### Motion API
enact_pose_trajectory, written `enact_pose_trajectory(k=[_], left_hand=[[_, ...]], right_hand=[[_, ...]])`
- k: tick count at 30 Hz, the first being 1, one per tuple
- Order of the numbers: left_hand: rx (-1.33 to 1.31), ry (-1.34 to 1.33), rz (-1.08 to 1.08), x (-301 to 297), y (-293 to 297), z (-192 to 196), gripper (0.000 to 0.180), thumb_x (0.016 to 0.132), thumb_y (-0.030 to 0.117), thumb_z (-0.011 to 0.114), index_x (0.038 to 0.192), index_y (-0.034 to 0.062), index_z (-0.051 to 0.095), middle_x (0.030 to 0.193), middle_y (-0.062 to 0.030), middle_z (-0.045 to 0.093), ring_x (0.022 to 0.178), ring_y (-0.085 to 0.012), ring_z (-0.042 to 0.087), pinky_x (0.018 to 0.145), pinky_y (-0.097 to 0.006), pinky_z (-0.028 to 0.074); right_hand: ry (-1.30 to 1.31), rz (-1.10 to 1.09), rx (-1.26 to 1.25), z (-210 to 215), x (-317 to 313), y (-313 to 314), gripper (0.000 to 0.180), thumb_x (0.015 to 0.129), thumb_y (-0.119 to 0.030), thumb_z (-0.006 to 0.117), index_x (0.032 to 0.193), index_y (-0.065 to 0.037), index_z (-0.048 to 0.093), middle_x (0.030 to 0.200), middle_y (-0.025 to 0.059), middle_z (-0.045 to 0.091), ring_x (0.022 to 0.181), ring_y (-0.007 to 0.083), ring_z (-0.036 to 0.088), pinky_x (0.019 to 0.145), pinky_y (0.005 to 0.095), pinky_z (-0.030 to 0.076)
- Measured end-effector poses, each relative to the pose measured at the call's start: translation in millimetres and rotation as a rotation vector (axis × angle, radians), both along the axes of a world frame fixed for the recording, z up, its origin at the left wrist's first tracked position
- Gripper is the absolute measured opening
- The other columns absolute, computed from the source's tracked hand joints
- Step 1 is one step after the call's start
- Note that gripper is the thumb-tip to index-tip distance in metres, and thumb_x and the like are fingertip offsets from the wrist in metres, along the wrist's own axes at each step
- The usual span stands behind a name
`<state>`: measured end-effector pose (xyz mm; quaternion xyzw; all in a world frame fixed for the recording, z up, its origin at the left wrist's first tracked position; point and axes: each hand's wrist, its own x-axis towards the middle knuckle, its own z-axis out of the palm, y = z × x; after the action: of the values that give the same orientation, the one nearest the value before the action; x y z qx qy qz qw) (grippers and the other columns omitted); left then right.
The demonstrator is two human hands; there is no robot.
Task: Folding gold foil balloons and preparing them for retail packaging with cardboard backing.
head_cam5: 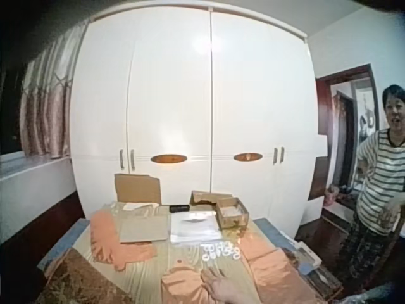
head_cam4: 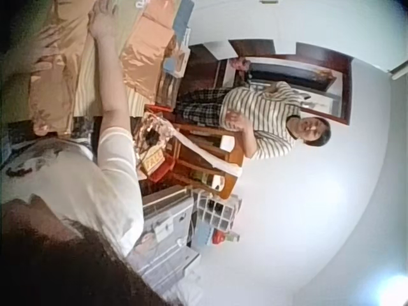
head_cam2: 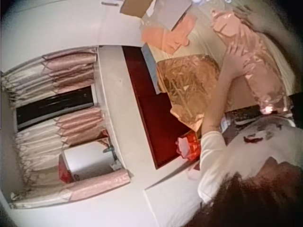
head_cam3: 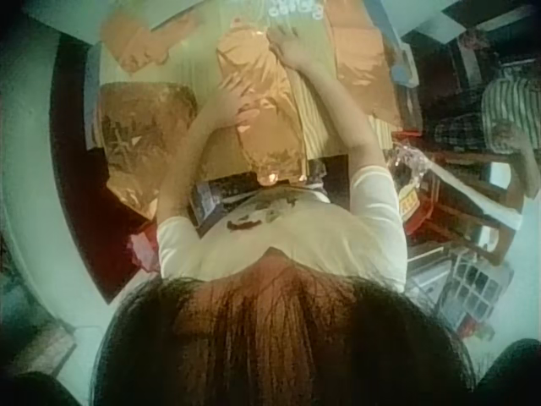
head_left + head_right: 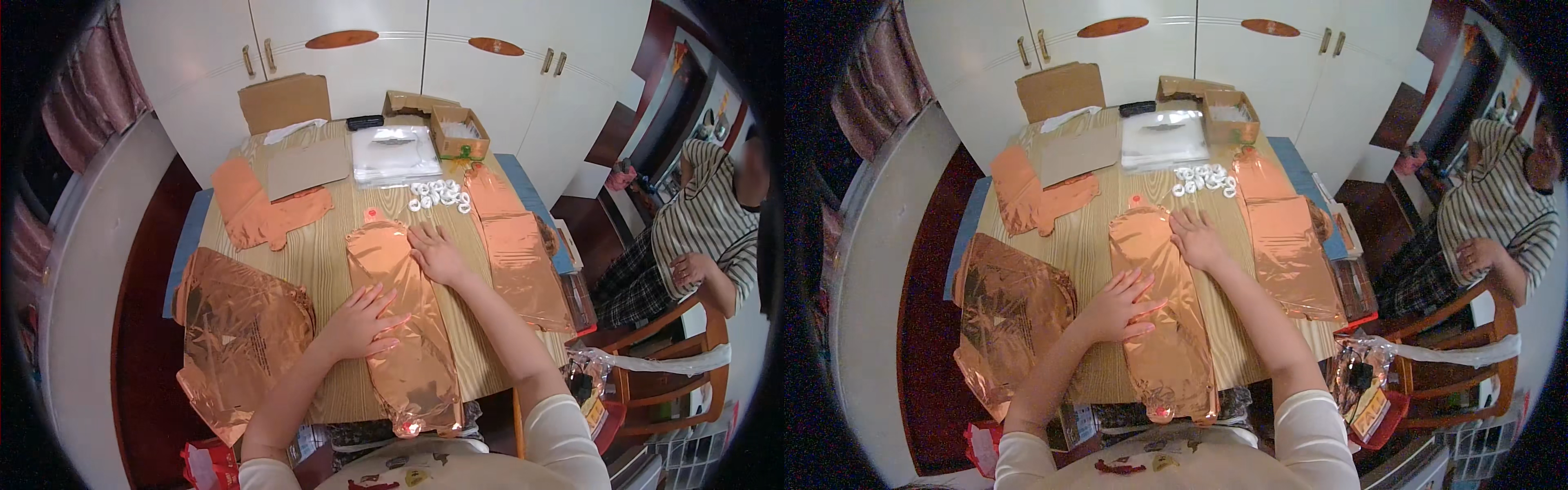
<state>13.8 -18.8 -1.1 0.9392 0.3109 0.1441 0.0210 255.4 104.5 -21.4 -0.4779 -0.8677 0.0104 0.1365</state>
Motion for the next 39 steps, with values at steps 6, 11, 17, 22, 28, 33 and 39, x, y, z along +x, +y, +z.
enact_pose_trajectory(k=[6, 11, 17, 22, 28, 33, 39], left_hand=[[0.008, -0.004, 0.0, -1.3, 0.0, -3.1, 0.052, 0.089, 0.053, 0.055, 0.135, 0.0277, 0.055, 0.146, -0.0155, 0.042, 0.135, -0.0398, 0.038, 0.111, -0.051, 0.027], [-0.003, -0.008, -0.003, -2.0, -0.5, 0.0, 0.053, 0.09, 0.052, 0.055, 0.136, 0.0267, 0.054, 0.147, -0.0155, 0.042, 0.135, -0.04, 0.037, 0.111, -0.051, 0.027], [-0.019, 0.035, 0.002, -1.1, 0.2, -1.2, 0.053, 0.09, 0.052, 0.054, 0.137, 0.0265, 0.053, 0.148, -0.0163, 0.039, 0.137, -0.0402, 0.034, 0.112, -0.051, 0.026], [-0.032, 0.123, 0.015, 0.4, -1.6, 5.8, 0.057, 0.091, 0.052, 0.053, 0.141, 0.0248, 0.048, 0.149, -0.0171, 0.038, 0.138, -0.0393, 0.032, 0.112, -0.051, 0.027], [-0.132, 0.114, 0.006, 25.8, -0.5, 28.9, 0.063, 0.095, 0.049, 0.049, 0.14, 0.0063, 0.044, 0.148, -0.0184, 0.039, 0.139, -0.0341, 0.034, 0.113, -0.049, 0.027], [-0.11, 0.065, -0.087, 61.3, 7.3, 6.6, 0.066, 0.096, 0.049, 0.046, 0.139, -0.0011, 0.043, 0.146, -0.0184, 0.043, 0.137, -0.0308, 0.038, 0.114, -0.046, 0.027], [-0.019, 0.113, 0.1, 70.4, 42.4, 2.2, 0.068, 0.094, 0.05, 0.047, 0.137, -0.0019, 0.046, 0.143, -0.0171, 0.047, 0.134, -0.0291, 0.042, 0.113, -0.048, 0.026]], right_hand=[[0.011, 0.206, 0.053, 13.5, 14.5, -51.8, 0.047, 0.097, -0.026, 0.048, 0.138, -0.003, 0.046, 0.148, 0.0117, 0.042, 0.141, 0.0309, 0.03, 0.116, 0.0502, 0.021], [-0.022, 0.271, -0.038, 19.7, 40.8, -113.0, 0.046, 0.098, -0.027, 0.047, 0.136, -0.002, 0.048, 0.147, 0.0123, 0.043, 0.143, 0.0303, 0.028, 0.117, 0.0499, 0.019], [-0.046, 0.283, -0.12, 29.5, 56.0, -180.5, 0.047, 0.098, -0.029, 0.047, 0.137, -0.002, 0.049, 0.148, 0.0115, 0.042, 0.143, 0.0274, 0.03, 0.118, 0.0482, 0.017], [-0.055, 0.281, -0.124, 25.5, 56.4, -193.9, 0.049, 0.095, -0.027, 0.05, 0.138, -0.004, 0.049, 0.148, 0.0102, 0.043, 0.141, 0.0237, 0.033, 0.118, 0.0475, 0.018], [-0.057, 0.272, -0.087, 23.9, 56.5, -196.3, 0.05, 0.093, -0.026, 0.052, 0.138, -0.004, 0.049, 0.146, 0.0086, 0.045, 0.14, 0.0222, 0.035, 0.118, 0.0472, 0.019], [-0.081, 0.269, -0.099, 27.0, 55.5, -195.2, 0.05, 0.093, -0.026, 0.053, 0.138, -0.005, 0.049, 0.146, 0.0082, 0.046, 0.139, 0.0217, 0.037, 0.118, 0.0471, 0.02], [-0.041, 0.284, -0.077, 24.5, 57.5, -194.3, 0.052, 0.09, -0.025, 0.055, 0.137, -0.005, 0.05, 0.145, 0.0091, 0.046, 0.138, 0.0233, 0.039, 0.117, 0.0488, 0.021]])
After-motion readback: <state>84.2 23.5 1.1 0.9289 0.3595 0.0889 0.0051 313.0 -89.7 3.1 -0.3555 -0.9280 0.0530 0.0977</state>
